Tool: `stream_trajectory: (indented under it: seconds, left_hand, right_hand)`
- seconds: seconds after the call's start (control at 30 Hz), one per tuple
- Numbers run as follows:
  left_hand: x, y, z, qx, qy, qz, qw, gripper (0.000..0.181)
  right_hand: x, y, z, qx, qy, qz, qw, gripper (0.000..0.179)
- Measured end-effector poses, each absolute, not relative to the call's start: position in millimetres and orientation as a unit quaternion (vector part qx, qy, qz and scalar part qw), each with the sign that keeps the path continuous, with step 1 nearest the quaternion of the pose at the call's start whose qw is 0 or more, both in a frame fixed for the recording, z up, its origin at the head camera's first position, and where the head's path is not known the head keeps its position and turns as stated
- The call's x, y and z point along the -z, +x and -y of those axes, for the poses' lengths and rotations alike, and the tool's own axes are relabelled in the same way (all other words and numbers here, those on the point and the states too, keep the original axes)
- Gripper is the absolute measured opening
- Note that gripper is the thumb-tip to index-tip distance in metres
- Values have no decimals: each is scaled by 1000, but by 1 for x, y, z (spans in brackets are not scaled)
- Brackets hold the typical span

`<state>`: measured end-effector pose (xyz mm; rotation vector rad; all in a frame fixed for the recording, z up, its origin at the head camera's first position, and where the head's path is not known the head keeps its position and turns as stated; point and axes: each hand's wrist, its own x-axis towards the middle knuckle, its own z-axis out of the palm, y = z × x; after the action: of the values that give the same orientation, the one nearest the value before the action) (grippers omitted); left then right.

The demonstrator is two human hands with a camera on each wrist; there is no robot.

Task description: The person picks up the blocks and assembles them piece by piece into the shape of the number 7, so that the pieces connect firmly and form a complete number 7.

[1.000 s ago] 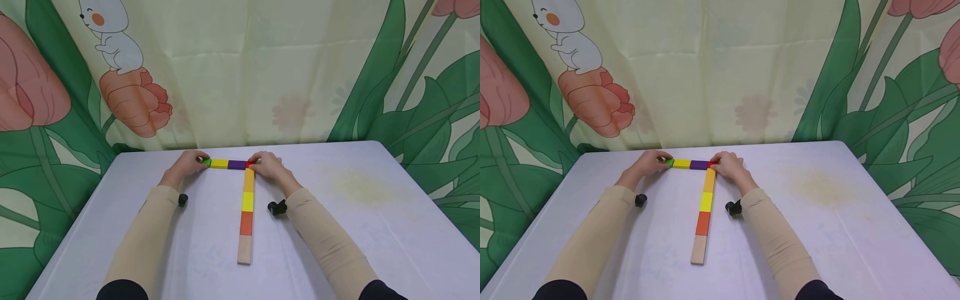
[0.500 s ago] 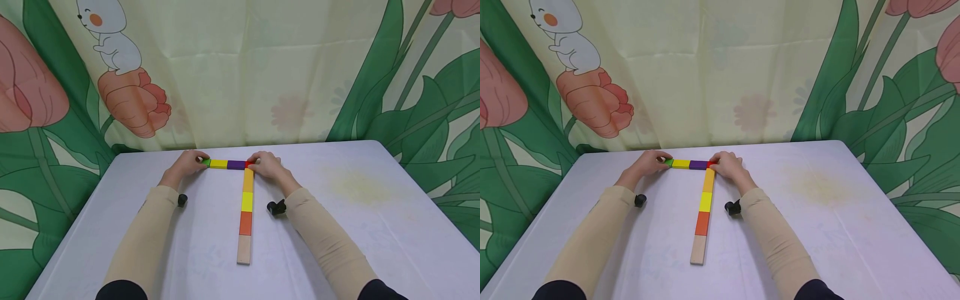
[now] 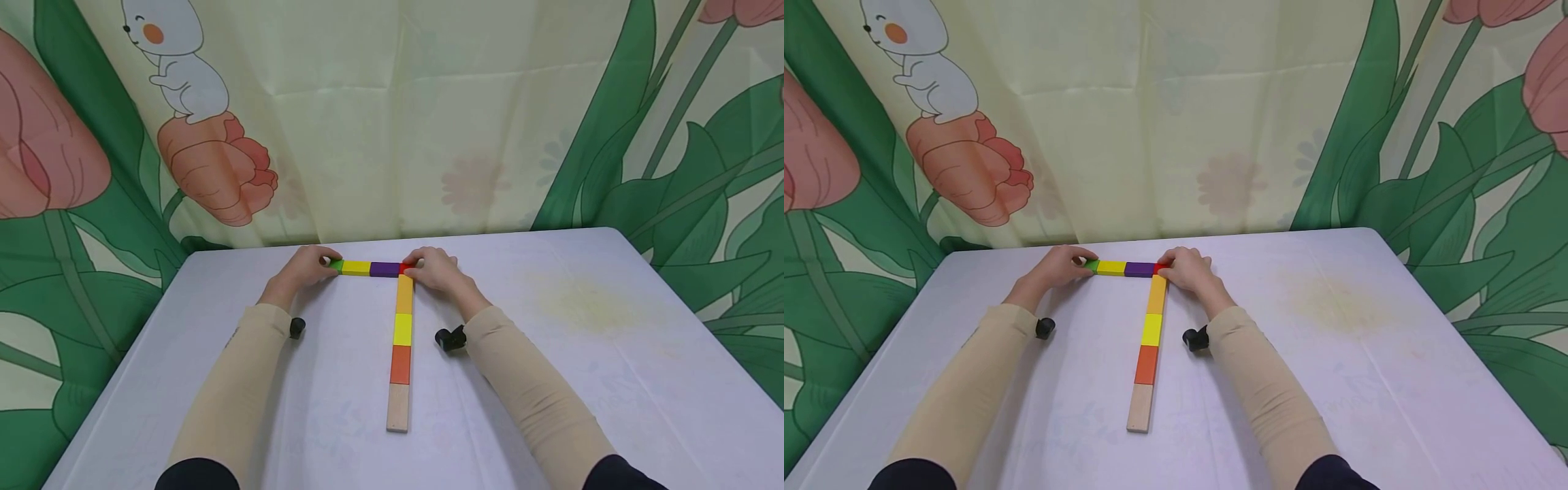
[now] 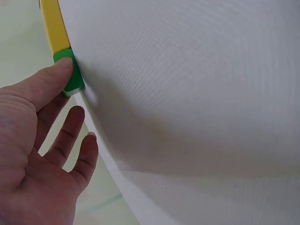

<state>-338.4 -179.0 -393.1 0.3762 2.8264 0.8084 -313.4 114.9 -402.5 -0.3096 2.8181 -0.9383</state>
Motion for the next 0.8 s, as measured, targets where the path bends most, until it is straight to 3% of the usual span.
stream_trajectory:
  seconds: [0.8]
  left_hand:
    - [393,-336,178,-278,124,-947,104,41]
  right_hand:
    - [401,-313,-116,297,-121,-944,76,27]
